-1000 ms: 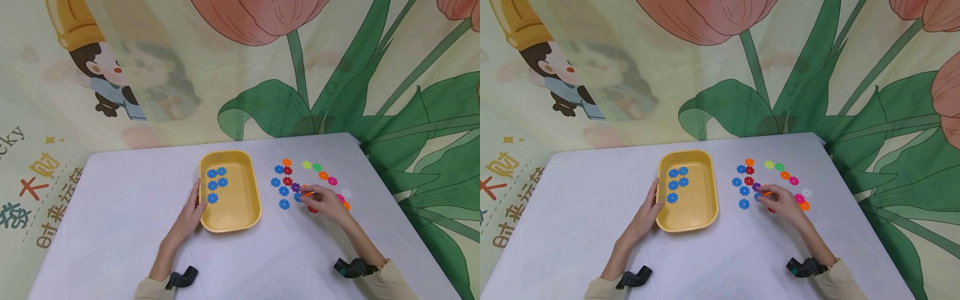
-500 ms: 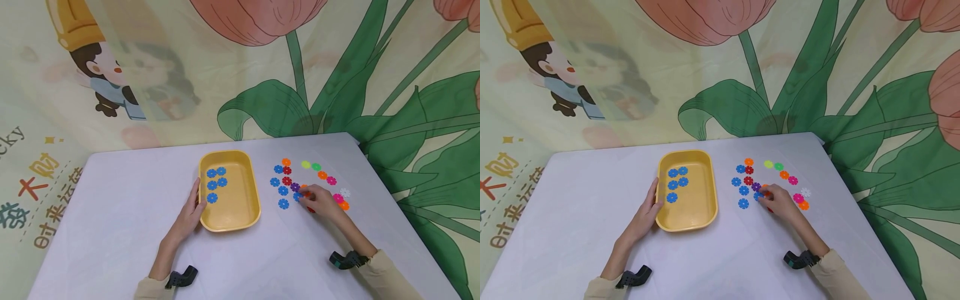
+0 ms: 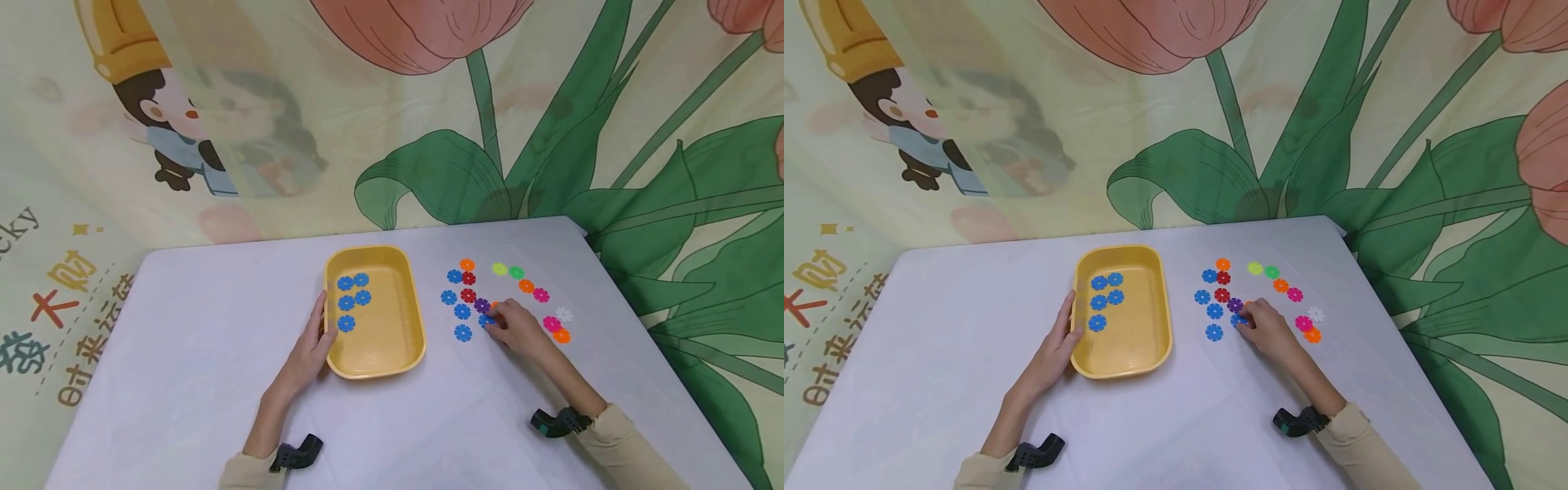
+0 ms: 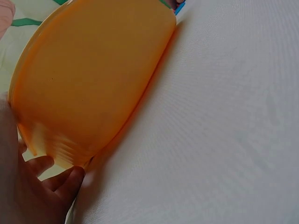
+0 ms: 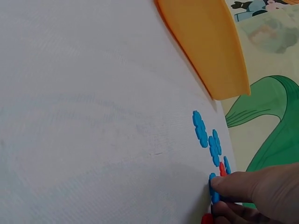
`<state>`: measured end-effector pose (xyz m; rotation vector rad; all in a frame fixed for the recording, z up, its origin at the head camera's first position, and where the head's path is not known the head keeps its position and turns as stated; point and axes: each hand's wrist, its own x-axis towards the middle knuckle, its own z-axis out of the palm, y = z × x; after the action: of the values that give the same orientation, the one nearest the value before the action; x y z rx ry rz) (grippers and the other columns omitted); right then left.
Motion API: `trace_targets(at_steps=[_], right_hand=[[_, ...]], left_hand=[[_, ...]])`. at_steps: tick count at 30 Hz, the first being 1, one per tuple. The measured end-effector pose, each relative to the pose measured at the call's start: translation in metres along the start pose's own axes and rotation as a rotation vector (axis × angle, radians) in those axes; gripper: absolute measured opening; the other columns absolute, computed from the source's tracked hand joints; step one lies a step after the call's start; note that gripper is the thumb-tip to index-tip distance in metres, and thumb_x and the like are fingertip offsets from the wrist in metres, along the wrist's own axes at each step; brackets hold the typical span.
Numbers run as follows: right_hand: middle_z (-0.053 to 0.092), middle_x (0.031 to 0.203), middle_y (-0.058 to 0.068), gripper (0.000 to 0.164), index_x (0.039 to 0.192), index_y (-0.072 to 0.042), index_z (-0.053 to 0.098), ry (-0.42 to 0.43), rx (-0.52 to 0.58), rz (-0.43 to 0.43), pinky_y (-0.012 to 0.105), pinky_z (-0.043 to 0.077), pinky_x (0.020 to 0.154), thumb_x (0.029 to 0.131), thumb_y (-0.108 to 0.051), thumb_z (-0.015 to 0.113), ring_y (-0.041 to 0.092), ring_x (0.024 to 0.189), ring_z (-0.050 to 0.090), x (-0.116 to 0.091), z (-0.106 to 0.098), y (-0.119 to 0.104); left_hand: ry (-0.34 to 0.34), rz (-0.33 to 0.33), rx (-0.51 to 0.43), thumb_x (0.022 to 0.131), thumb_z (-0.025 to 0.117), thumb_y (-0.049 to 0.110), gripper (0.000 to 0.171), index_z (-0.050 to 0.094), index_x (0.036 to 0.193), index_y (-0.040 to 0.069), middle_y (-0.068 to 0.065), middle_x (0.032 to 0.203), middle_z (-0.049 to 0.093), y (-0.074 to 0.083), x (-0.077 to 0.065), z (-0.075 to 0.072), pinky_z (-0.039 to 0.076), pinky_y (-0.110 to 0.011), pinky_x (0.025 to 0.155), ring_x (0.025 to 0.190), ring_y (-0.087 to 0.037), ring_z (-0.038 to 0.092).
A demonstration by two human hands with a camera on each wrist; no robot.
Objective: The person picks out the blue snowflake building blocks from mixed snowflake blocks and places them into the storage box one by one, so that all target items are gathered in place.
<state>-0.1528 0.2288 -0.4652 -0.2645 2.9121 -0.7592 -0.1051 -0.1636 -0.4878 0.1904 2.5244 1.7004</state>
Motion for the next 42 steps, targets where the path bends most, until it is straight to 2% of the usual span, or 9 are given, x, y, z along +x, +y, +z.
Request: trace_targets(at_steps=[13,17,24,31,37,39,42], right_hand=[[0.056,0.103,0.020,0.034,0.111,0.006,0.061,-0.035,-0.092,0.022,0.041,0.058,0.080,0.084,-0.009,0.073,0.029,0.092,0.060,0.002,-0.002,-0.009],[0.056,0.102,0.019,0.034,0.111,0.006,0.060,-0.044,-0.126,0.029,0.040,0.058,0.079,0.084,-0.011,0.073,0.027,0.089,0.059,0.003,-0.002,-0.010],[0.054,0.104,0.018,0.033,0.112,0.004,0.059,-0.054,-0.116,0.017,0.041,0.058,0.080,0.086,-0.012,0.071,0.027,0.090,0.057,0.005,-0.001,-0.007],[0.054,0.099,0.016,0.033,0.110,0.003,0.057,-0.013,-0.101,-0.008,0.036,0.058,0.071,0.084,-0.011,0.072,0.023,0.082,0.055,0.002,0.001,-0.005],[0.059,0.086,0.011,0.029,0.106,-0.002,0.053,0.014,0.043,-0.012,0.026,0.055,0.066,0.085,-0.009,0.072,0.018,0.076,0.054,0.001,0.003,-0.001],[0.063,0.085,0.011,0.027,0.106,-0.002,0.054,0.028,0.142,-0.033,0.021,0.053,0.065,0.086,-0.008,0.071,0.017,0.075,0.058,0.000,0.003,0.002],[0.066,0.091,0.015,0.028,0.111,-0.001,0.058,0.029,0.349,-0.055,0.015,0.053,0.068,0.088,-0.010,0.070,0.020,0.077,0.067,-0.002,0.000,0.003]], left_hand=[[-0.005,-0.004,-0.023,0.103,0.040,0.024,0.067,0.002,0.157,0.028,-0.005,0.164,0.011,0.001,0.000,-0.001,0.025,-0.051,0.116,0.145,-0.030,0.032],[-0.004,-0.003,-0.022,0.103,0.040,0.024,0.067,0.002,0.157,0.029,-0.005,0.164,0.013,0.001,0.000,-0.002,0.028,-0.051,0.115,0.142,-0.030,0.036],[0.005,0.006,0.000,0.103,0.040,0.024,0.067,0.001,0.157,0.030,-0.006,0.164,0.013,0.000,0.000,-0.002,0.028,-0.050,0.115,0.142,-0.030,0.036],[0.010,0.008,0.012,0.103,0.040,0.024,0.067,0.001,0.157,0.030,-0.007,0.163,0.016,0.000,-0.001,-0.001,0.030,-0.050,0.114,0.141,-0.031,0.038],[0.009,0.016,0.004,0.103,0.040,0.024,0.067,0.001,0.157,0.029,-0.007,0.163,0.015,0.002,0.000,-0.001,0.032,-0.049,0.114,0.141,-0.032,0.038],[0.006,0.018,0.006,0.103,0.040,0.024,0.067,0.001,0.157,0.029,-0.008,0.163,0.015,0.002,0.000,-0.001,0.031,-0.049,0.114,0.142,-0.032,0.037],[0.004,0.018,0.014,0.103,0.040,0.024,0.067,0.001,0.157,0.028,-0.008,0.163,0.015,0.002,-0.001,-0.001,0.030,-0.049,0.114,0.142,-0.031,0.037]])
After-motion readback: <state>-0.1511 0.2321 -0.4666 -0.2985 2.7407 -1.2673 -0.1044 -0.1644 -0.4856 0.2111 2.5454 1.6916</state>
